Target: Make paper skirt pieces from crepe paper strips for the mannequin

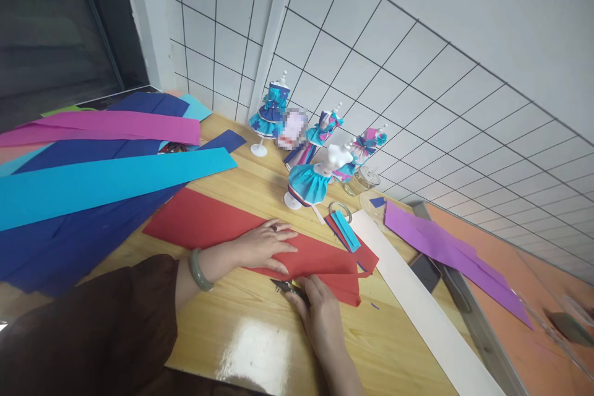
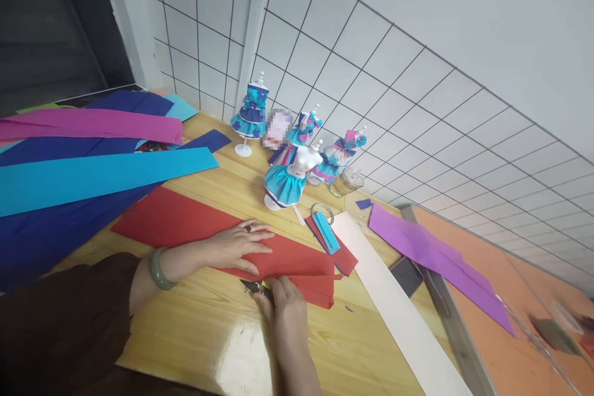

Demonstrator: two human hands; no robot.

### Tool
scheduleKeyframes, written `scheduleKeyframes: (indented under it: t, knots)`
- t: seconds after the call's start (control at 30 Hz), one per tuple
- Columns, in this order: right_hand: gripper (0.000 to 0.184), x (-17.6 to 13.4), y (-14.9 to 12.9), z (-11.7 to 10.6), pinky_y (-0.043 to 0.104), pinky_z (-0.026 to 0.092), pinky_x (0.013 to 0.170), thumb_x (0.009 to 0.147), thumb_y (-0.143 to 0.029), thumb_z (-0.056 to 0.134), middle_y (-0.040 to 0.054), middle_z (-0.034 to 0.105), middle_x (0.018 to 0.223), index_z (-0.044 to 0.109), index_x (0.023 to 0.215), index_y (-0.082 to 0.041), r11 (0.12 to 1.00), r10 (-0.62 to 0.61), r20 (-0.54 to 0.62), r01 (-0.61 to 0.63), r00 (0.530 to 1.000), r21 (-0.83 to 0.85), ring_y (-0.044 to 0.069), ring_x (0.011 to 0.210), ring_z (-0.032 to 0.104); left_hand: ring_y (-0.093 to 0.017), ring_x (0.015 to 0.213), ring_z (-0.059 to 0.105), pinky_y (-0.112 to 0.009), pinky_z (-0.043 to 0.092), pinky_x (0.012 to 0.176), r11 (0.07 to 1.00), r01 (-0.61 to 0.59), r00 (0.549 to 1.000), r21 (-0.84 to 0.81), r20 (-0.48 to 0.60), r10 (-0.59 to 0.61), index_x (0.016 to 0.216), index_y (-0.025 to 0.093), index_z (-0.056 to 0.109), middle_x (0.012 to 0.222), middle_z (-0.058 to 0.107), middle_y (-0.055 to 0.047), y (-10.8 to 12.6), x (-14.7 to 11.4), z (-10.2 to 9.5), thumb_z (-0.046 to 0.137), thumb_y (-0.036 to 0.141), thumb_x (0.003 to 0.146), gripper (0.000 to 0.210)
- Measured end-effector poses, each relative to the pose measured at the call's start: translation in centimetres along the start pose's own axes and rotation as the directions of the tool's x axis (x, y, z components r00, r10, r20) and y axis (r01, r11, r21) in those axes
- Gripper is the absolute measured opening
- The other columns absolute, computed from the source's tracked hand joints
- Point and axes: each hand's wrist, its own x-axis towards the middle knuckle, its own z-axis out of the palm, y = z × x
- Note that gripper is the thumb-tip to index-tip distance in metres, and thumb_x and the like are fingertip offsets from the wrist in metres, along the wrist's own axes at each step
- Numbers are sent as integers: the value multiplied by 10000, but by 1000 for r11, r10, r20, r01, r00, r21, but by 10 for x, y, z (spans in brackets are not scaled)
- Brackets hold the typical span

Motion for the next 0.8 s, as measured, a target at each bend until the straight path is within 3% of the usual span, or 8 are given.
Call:
scheduleKeyframes:
  t: [0.8]
  knots:
    - [236,-3,-3,2,278,430,639,861,-401,497,42,604,777,606,868,-192,998,55,29,-56,998,31,180,709,572,-262,1284,302,-395,175,1062,1000,-7,1000,18,22,7,1220,272,521,1373,416,-57,-2,0,1,467,605,770,563]
